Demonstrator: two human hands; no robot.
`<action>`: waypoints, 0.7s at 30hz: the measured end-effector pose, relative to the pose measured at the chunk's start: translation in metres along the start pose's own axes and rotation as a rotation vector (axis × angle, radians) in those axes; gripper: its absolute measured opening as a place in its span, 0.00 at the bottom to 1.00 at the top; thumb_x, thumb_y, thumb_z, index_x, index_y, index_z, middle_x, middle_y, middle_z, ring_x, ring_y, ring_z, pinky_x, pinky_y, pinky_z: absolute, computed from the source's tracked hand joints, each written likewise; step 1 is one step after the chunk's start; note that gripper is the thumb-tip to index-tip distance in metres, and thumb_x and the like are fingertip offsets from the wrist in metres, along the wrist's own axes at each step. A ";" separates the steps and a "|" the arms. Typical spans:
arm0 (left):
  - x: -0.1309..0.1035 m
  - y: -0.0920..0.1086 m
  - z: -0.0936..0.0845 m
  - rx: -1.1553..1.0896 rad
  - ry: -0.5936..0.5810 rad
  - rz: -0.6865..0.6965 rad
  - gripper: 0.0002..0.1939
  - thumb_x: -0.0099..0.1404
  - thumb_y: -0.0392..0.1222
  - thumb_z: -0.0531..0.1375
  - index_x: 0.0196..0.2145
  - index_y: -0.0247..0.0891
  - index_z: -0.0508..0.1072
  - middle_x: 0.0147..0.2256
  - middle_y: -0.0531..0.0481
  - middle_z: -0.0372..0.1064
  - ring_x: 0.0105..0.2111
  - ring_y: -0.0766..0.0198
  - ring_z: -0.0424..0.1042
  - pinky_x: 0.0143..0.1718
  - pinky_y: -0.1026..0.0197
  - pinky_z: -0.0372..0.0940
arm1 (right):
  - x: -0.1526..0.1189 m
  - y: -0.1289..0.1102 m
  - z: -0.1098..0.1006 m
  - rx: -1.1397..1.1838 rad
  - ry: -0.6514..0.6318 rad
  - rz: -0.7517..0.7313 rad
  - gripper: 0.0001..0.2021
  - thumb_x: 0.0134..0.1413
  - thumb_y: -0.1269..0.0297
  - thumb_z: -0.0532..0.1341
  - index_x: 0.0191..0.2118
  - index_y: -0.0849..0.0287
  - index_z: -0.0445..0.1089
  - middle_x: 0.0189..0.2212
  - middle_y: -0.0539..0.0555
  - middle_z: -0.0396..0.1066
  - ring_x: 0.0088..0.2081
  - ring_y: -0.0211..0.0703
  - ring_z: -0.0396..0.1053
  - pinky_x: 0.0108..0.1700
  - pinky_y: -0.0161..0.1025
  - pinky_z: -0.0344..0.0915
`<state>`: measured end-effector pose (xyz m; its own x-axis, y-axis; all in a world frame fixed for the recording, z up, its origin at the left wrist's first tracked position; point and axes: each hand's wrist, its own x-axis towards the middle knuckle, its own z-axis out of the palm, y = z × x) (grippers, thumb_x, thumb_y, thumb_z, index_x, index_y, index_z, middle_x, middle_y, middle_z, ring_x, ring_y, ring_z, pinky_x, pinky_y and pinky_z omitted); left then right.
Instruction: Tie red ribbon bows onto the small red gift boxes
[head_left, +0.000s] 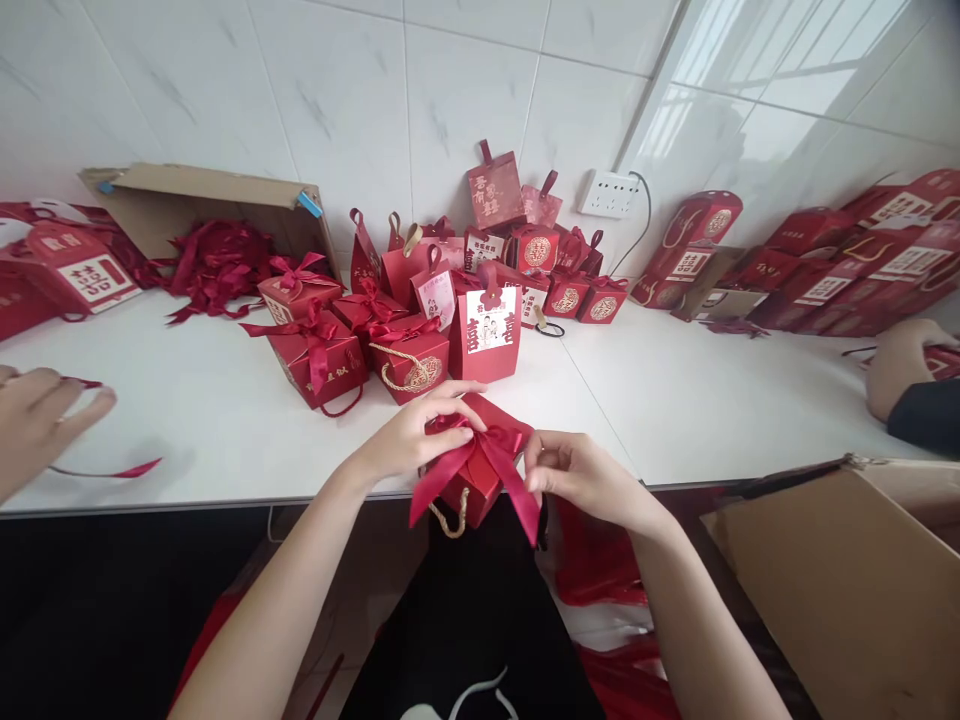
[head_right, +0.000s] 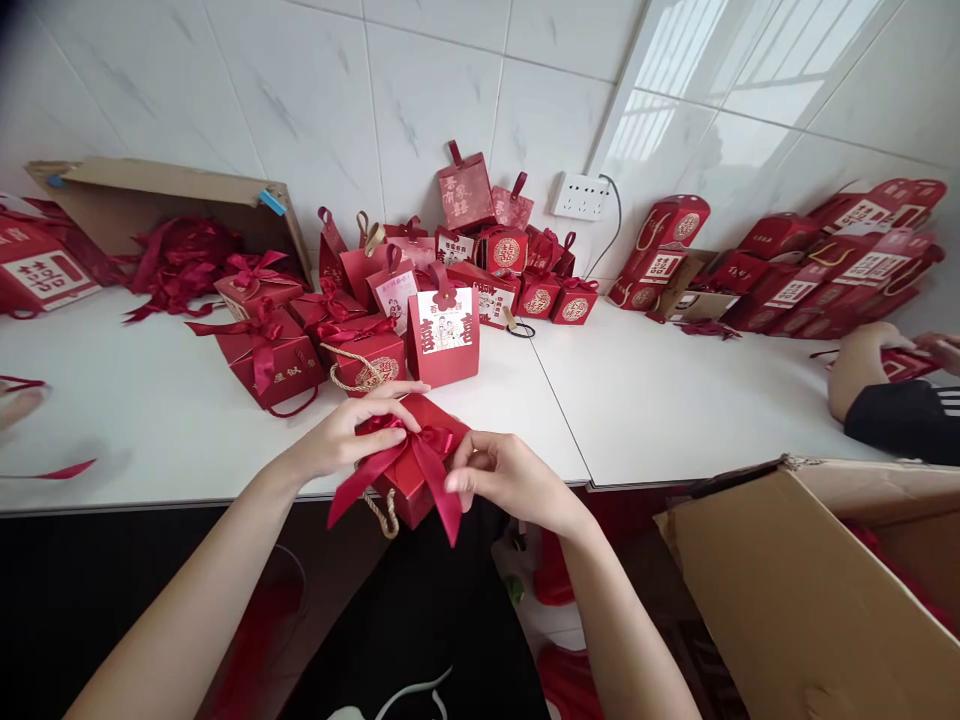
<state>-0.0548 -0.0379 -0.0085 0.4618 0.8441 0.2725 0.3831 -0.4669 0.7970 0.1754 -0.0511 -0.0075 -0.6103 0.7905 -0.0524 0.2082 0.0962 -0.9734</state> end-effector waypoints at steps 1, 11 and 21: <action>0.005 -0.002 -0.003 -0.008 -0.040 0.025 0.08 0.62 0.41 0.55 0.32 0.42 0.74 0.56 0.48 0.61 0.57 0.54 0.60 0.58 0.48 0.56 | 0.001 -0.001 0.000 -0.027 0.030 0.004 0.22 0.51 0.42 0.57 0.25 0.59 0.62 0.19 0.50 0.68 0.23 0.36 0.64 0.29 0.34 0.61; 0.001 0.011 0.012 0.536 0.449 -0.073 0.07 0.64 0.43 0.54 0.36 0.38 0.68 0.39 0.47 0.68 0.42 0.57 0.69 0.44 0.54 0.65 | 0.005 -0.013 0.020 -0.530 0.526 -0.085 0.18 0.59 0.52 0.51 0.23 0.57 0.61 0.18 0.50 0.66 0.21 0.38 0.63 0.27 0.35 0.61; -0.025 0.025 0.033 0.669 0.619 -0.135 0.07 0.66 0.42 0.50 0.30 0.39 0.62 0.28 0.52 0.64 0.20 0.68 0.64 0.20 0.65 0.57 | 0.010 0.003 0.030 -0.573 0.512 -0.255 0.10 0.56 0.57 0.57 0.39 0.56 0.65 0.44 0.58 0.61 0.36 0.42 0.69 0.38 0.44 0.71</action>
<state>-0.0303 -0.0792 -0.0137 -0.0570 0.8029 0.5934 0.8742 -0.2469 0.4181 0.1473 -0.0608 -0.0178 -0.2955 0.8678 0.3995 0.5540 0.4963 -0.6684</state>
